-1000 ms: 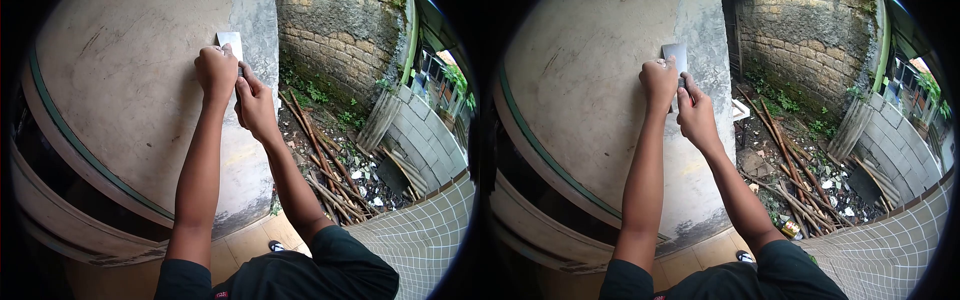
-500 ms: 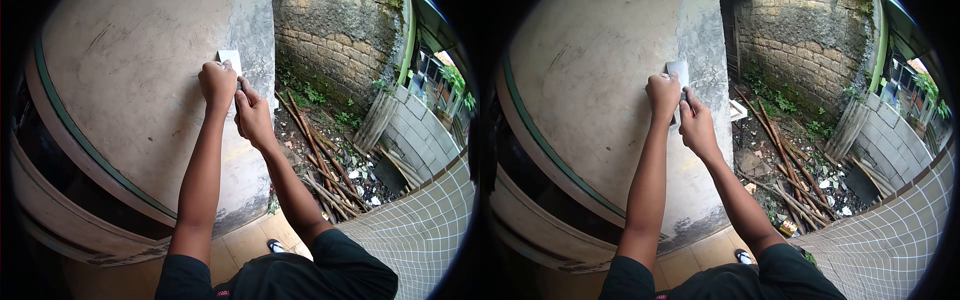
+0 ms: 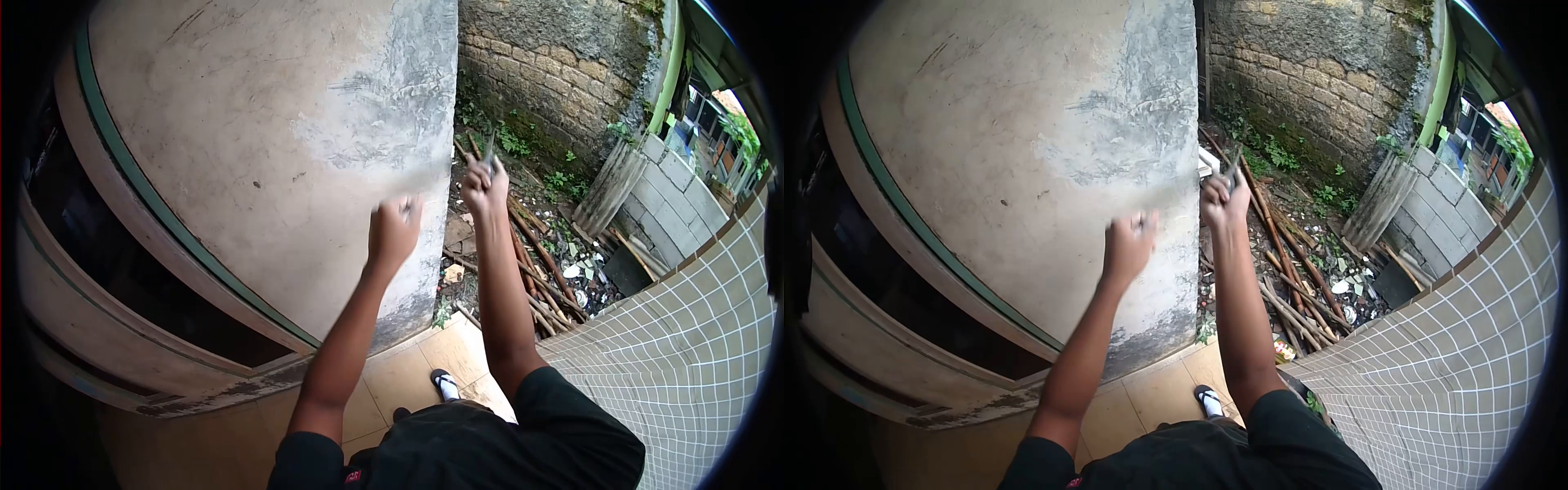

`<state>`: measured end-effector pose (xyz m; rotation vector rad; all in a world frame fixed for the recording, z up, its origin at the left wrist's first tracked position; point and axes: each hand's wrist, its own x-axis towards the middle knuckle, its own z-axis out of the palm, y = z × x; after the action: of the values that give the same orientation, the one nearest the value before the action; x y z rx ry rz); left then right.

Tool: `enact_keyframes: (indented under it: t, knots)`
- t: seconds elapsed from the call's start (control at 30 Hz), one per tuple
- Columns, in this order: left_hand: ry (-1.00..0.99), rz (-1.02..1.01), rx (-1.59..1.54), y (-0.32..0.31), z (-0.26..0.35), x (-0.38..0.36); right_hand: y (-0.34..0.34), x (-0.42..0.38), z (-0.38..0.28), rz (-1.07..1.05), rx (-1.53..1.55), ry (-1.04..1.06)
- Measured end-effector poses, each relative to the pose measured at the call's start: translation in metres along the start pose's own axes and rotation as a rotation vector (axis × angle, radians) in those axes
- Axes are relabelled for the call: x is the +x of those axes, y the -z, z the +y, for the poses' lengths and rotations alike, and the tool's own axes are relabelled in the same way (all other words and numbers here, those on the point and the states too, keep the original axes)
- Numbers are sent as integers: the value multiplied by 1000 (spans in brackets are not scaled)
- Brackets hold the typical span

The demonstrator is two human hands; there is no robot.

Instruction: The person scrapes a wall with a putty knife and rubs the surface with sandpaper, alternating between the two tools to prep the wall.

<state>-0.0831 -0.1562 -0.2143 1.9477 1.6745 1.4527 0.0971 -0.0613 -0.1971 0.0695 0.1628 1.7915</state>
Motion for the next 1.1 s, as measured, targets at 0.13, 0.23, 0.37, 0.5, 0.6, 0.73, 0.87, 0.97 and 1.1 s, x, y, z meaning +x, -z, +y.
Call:
enact_keyframes:
  t: [0.13,0.23,0.37,0.5,0.6,0.73,0.87,0.97,1.1]
  knots:
    - [623,-138,-41,-40,-206,-214,137,-57,-21,315,-278,13]
    - [1006,-310,342,-12,-292,-401,211,-108,-22,412,-622,-162]
    - [1321,-211,723,21,-269,-593,234,-124,-22,509,-1033,-132]
    - [1964,-1229,144,122,-187,-509,122,-80,14,197,-1361,202]
    - [1842,-852,75,147,-144,-482,16,-54,45,-239,-1500,203]
    - [1636,-383,-3,134,-91,-471,-86,-11,69,-548,-1898,355]
    - [1842,-129,-56,73,-231,-494,-156,9,18,-357,-2211,369]
    - [1986,44,-122,50,-266,-524,-162,15,-20,-275,-1874,414]
    - [1979,61,-163,56,-277,-541,-141,36,-38,-107,-1403,522]
